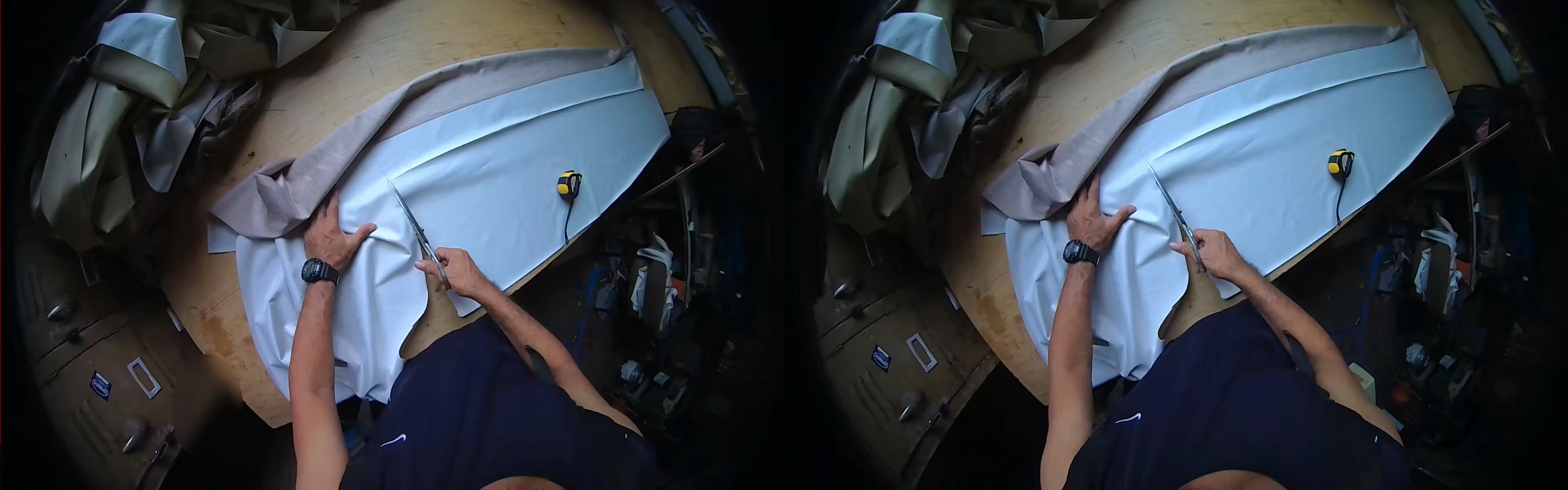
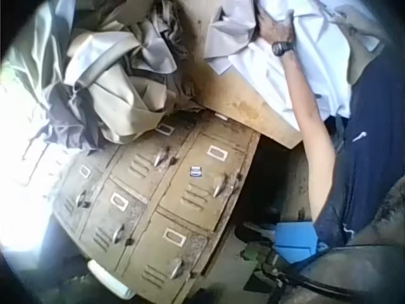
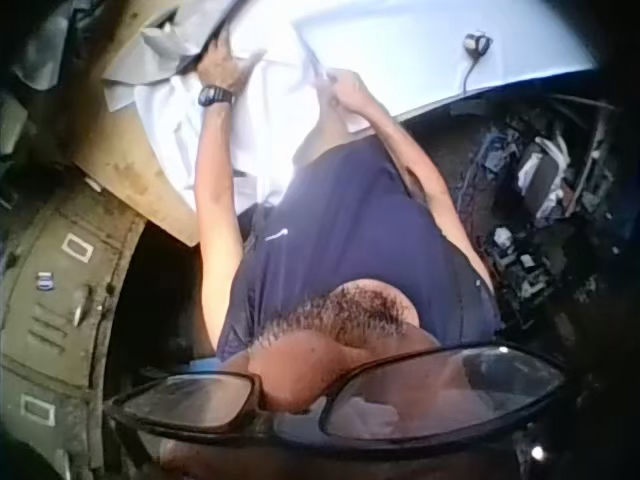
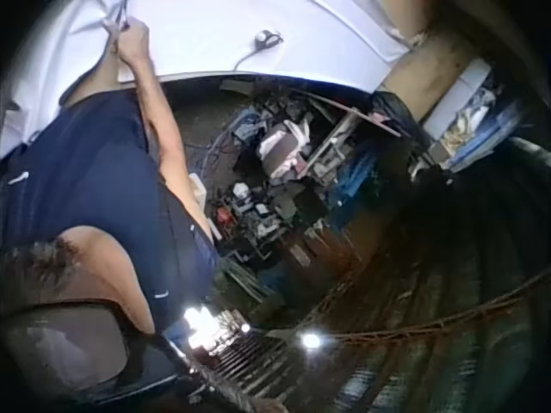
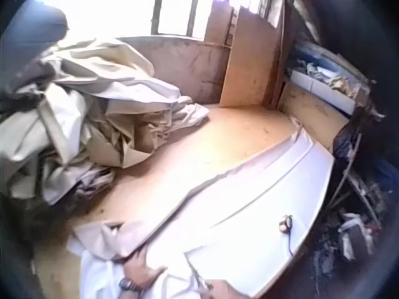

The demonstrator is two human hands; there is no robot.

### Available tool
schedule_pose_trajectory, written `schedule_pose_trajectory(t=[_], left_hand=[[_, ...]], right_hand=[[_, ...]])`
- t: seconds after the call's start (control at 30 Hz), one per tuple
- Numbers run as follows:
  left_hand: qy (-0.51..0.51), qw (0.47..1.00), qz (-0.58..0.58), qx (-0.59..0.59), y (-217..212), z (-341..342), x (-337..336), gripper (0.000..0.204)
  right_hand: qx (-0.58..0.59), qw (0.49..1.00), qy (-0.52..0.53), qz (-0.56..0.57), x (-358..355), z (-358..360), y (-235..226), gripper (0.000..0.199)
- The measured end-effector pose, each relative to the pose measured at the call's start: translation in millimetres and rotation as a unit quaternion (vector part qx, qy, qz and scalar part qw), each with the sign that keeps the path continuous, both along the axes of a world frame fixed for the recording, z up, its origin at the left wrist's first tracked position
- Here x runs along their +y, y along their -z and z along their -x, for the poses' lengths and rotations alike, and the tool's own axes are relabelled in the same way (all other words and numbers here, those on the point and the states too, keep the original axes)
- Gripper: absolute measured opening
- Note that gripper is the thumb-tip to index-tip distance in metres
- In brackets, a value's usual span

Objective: The recorder uses a measuring tape and pencil to measure and mark fabric for upholstery on a workbench.

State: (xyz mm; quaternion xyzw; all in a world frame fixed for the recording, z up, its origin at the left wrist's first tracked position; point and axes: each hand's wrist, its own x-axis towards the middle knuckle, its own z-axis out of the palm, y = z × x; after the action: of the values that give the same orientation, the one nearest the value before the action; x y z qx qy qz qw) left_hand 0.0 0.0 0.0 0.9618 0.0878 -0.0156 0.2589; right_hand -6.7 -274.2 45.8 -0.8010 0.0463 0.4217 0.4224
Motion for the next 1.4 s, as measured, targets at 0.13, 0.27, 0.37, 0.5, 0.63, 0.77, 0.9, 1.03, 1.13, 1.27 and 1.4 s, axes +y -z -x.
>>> schedule_pose_trajectory(t=[0.13,0.27,0.37,0.5,0.63,0.77,0.9,1.03,1.13,1.27,1.4], left_hand=[[0.002,0.999,-0.016,-0.034,4.0,-3.1,2.3,0.104],[0.006,0.999,-0.011,-0.046,4.6,-1.5,2.4,0.103],[0.005,0.999,-0.012,-0.046,5.0,0.2,2.6,0.104],[0.002,0.999,-0.013,-0.039,6.3,0.8,2.4,0.104],[0.003,0.999,-0.014,-0.038,5.6,1.6,2.6,0.105],[0.005,0.999,-0.016,-0.040,3.9,1.9,1.6,0.104],[0.010,0.999,-0.021,-0.036,3.2,2.8,1.5,0.103],[-0.006,0.999,-0.018,-0.043,0.5,0.7,-3.5,0.098],[-0.007,0.997,0.007,-0.074,-2.5,4.1,-11.6,0.090],[-0.022,0.995,-0.070,-0.065,-4.2,10.7,-21.1,0.081],[0.030,0.983,-0.042,-0.179,2.3,32.7,-71.0,0.052]], right_hand=[[-0.053,0.999,-0.001,0.012,7.3,-10.3,5.5,0.062],[-0.052,0.998,0.000,0.021,7.7,-9.1,4.7,0.064],[-0.061,0.997,-0.019,0.040,7.8,-8.1,4.0,0.066],[-0.082,0.994,-0.043,0.052,9.2,-12.9,-1.8,0.068],[-0.102,0.988,-0.079,0.087,9.2,-15.9,-12.0,0.070],[-0.100,0.987,-0.081,0.097,8.4,-16.5,-10.4,0.069],[-0.096,0.992,-0.056,0.057,0.0,-15.9,-2.4,0.062],[-0.069,0.990,0.050,-0.112,-17.4,2.4,-4.4,0.049],[-0.203,0.979,-0.028,0.012,-51.0,22.0,-11.7,0.066],[-0.316,0.945,0.013,0.081,-129.0,38.7,-19.2,0.057],[-0.446,0.870,0.085,0.192,-225.2,5.8,-19.1,0.057]])
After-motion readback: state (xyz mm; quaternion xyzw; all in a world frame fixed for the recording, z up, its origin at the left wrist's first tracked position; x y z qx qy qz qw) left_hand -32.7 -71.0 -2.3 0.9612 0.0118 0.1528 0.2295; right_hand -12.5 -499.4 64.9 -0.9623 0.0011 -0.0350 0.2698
